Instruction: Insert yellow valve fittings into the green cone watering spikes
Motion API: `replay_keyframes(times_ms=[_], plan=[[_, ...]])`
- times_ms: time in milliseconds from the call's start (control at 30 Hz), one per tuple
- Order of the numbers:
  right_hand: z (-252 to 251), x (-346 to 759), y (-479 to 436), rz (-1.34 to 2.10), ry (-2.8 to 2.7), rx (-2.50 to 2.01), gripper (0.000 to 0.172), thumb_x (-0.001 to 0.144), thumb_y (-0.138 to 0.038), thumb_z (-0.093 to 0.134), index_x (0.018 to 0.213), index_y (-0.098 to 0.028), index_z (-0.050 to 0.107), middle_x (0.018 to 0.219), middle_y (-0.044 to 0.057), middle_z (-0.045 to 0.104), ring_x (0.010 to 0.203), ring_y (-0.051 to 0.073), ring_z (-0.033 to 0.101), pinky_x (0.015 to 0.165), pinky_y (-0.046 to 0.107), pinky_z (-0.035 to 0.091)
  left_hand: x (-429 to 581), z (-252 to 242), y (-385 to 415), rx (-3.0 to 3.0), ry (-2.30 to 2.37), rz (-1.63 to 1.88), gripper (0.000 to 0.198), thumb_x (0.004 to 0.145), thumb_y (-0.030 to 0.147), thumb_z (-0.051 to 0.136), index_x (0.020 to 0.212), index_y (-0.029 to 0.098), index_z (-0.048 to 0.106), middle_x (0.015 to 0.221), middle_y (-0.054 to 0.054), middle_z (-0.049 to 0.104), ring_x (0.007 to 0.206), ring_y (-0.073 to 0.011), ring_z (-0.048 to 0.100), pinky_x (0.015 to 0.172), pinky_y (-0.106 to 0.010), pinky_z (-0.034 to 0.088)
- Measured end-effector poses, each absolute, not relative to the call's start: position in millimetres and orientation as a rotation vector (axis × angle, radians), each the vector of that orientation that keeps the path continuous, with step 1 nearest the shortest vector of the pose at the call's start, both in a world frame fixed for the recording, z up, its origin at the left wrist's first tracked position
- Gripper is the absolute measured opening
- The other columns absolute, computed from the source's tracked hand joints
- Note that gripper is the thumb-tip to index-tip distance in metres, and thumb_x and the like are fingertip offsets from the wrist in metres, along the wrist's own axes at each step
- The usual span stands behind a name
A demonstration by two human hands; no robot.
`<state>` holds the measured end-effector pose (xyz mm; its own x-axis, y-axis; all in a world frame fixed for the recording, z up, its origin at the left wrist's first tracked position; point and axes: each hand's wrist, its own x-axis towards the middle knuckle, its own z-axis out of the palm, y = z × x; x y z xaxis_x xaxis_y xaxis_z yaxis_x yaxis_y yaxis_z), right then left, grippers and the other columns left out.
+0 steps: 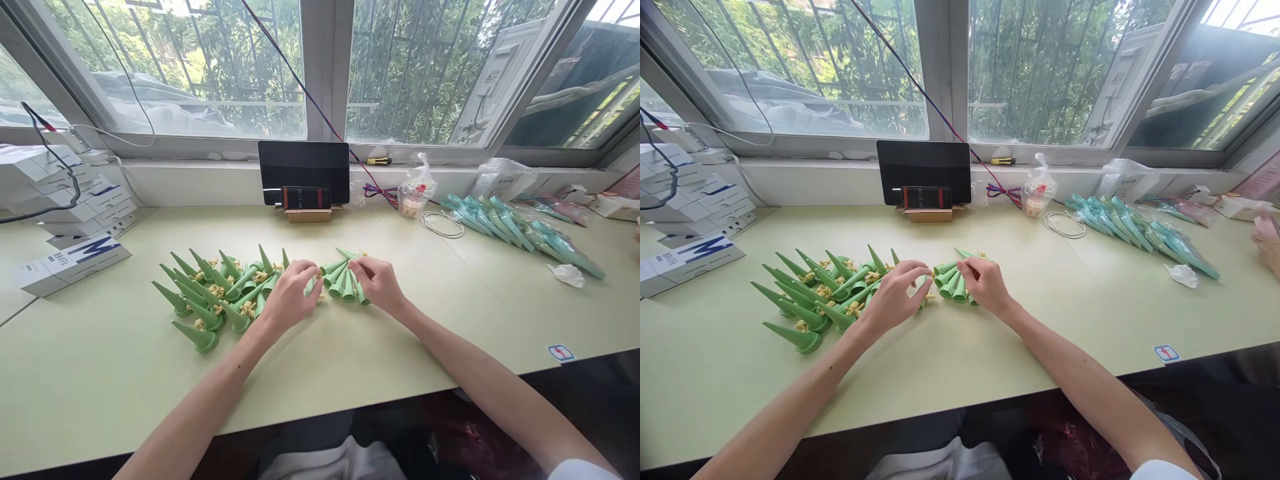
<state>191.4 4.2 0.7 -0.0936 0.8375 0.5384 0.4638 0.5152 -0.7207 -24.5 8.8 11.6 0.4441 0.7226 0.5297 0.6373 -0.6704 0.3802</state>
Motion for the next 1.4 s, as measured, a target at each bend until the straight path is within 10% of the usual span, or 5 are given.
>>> replay_keyframes(times_ms=[433, 1400], plan=[[0.7, 190.5, 4.4, 0.474, -1.74, -1.087, 0.039, 0.098, -0.043, 0.048, 0.069, -0.018, 0.057, 0.056, -0.002, 0.042, 0.053, 0.012, 0.035, 0.052, 0.027, 0.031, -25.0, 2.8, 10.9, 2.538, 1.239, 0.71, 0.03, 0.1, 0.035, 0.039, 0.107, 0.018, 0.063, 0.119, -0.01, 0.065, 0.139, -0.0302, 0.041, 0.112, -0.048, 0.04], [-3.7, 189.0, 4.7, 0.52, -1.773, -1.092, 0.043, 0.097, -0.048, 0.047, 0.068, -0.019, 0.057, 0.056, -0.002, 0.041, 0.052, 0.012, 0.033, 0.051, 0.027, 0.03, -23.3, 6.7, 12.1, 2.696, 1.149, 0.707, 0.039, 0.104, 0.028, 0.025, 0.102, 0.018, 0.062, 0.104, -0.007, 0.065, 0.114, -0.0229, 0.057, 0.117, -0.05, 0.032]])
